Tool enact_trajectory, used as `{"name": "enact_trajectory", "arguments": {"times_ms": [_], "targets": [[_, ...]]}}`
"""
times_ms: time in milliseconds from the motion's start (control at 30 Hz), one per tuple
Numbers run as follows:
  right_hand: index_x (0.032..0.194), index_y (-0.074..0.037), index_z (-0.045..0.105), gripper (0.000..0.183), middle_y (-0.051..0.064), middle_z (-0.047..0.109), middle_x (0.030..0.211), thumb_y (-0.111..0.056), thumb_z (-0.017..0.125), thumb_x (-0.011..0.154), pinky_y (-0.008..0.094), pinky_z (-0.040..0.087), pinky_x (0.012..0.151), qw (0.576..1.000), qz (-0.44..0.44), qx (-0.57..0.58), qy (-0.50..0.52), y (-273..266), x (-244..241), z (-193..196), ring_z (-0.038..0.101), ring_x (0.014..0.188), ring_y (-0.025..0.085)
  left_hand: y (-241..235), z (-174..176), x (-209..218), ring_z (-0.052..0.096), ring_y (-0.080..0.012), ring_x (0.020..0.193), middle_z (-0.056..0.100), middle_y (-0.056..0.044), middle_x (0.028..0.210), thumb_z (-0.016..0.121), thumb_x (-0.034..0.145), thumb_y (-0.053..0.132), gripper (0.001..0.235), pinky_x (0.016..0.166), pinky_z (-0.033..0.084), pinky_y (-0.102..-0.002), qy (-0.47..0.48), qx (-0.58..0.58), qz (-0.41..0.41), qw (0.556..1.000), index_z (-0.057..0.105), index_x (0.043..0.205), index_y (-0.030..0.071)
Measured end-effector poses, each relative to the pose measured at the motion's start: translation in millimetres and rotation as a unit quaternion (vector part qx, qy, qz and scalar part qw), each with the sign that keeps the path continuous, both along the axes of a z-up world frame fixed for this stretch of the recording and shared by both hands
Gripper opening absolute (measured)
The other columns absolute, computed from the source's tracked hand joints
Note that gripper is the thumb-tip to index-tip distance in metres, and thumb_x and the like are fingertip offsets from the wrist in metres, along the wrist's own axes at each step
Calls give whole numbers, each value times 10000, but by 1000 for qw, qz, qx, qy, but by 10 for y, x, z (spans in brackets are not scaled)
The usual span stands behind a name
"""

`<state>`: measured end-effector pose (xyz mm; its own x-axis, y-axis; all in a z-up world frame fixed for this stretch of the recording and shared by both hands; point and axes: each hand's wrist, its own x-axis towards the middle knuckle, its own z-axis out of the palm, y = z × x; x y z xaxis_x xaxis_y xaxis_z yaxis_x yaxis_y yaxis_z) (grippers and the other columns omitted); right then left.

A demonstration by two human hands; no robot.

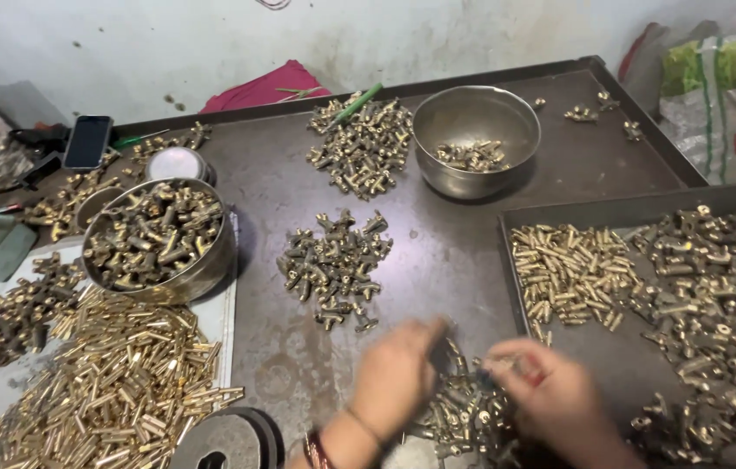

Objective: Assembling and cleaning small brass metal components at a workbench.

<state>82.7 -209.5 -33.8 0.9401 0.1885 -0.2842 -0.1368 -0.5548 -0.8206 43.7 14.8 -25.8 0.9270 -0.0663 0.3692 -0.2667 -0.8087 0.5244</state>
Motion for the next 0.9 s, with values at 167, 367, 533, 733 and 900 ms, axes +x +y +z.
{"name": "enact_trajectory", "arguments": {"times_ms": [167,367,533,733,900], "targets": [[1143,-73,789,239,114,670,683,-209,760,949,373,500,496,992,-122,12,-22,-615,520,216,644,553,245,794,-333,800,664,-346,1019,694,-154,1123,605,883,99,343,891,535,-443,6,27,127,991,713,1206,132],[1123,-132,753,300,130,752,906,-347,694,923,397,580,791,961,16,-271,-43,-756,918,-80,725,825,288,651,-438,900,529,-367,1306,581,-173,1352,619,832,91,225,1124,415,-466,-22,182,156,971,724,1030,68],[1166,-173,713,346,118,760,1068,-392,666,902,440,576,918,913,99,-396,-3,-500,947,-143,741,983,310,3,-11,431,577,-329,1241,627,-135,1326,605,725,-11,427,1121,411,-435,52,-49,83,994,726,1127,69],[1116,-150,717,339,121,766,1023,-379,707,866,435,575,882,901,123,-415,9,-541,920,-241,739,967,300,-426,131,5,735,-281,1006,740,-115,1110,599,740,-38,434,929,574,-350,44,-279,-35,959,728,1140,71],[1044,-66,710,216,89,665,721,-180,754,866,327,449,487,994,-38,89,47,-594,641,-158,550,562,172,-496,411,-142,692,-155,871,747,-43,1054,562,750,-29,557,766,546,-261,221,-389,-16,894,674,1269,138]]}}
